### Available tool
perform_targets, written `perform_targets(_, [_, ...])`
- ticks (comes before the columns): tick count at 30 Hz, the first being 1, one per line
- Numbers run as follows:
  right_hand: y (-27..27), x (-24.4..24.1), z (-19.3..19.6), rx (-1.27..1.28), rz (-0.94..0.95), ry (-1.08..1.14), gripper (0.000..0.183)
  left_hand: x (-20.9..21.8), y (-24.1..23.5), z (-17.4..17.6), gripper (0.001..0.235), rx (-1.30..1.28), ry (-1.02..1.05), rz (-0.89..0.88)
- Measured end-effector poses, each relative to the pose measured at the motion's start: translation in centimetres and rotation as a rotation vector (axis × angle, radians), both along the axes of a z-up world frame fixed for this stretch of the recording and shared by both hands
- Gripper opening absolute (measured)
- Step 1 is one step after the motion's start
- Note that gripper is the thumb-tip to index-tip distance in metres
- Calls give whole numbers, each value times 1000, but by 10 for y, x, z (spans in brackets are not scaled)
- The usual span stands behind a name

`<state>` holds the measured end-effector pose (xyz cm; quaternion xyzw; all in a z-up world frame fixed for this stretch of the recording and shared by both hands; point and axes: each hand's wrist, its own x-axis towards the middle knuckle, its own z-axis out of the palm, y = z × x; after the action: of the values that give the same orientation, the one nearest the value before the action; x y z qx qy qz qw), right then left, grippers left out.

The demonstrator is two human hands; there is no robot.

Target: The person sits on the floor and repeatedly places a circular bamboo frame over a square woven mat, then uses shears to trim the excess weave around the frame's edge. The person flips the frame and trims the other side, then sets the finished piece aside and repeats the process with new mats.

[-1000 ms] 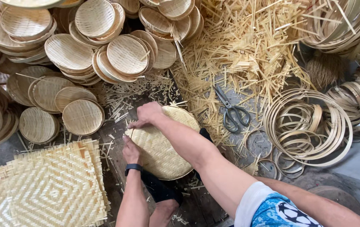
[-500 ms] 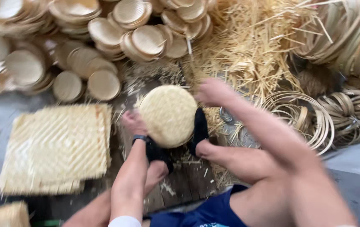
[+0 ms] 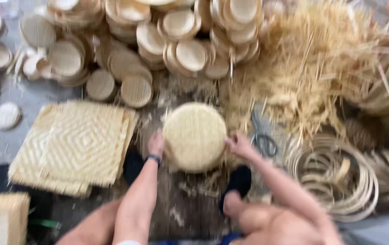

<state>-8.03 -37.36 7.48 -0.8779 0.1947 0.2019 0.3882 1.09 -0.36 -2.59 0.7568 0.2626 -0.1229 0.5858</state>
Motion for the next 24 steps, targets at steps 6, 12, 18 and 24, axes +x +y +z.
perform_targets(6, [38,26,-70,881,-750,29,56,14,-20,-31,61,-315,270,561])
perform_targets(12, [29,24,15,897,-718,-483,52,-4,-32,7,44,-612,-243,543])
perform_targets(18, [-33,18,25,1296,-778,67,59,5,-6,52,61,-633,28,-104])
perform_targets(24, [6,-15,-35,1085,-742,-319,54,-10,-34,26,66,-345,45,43])
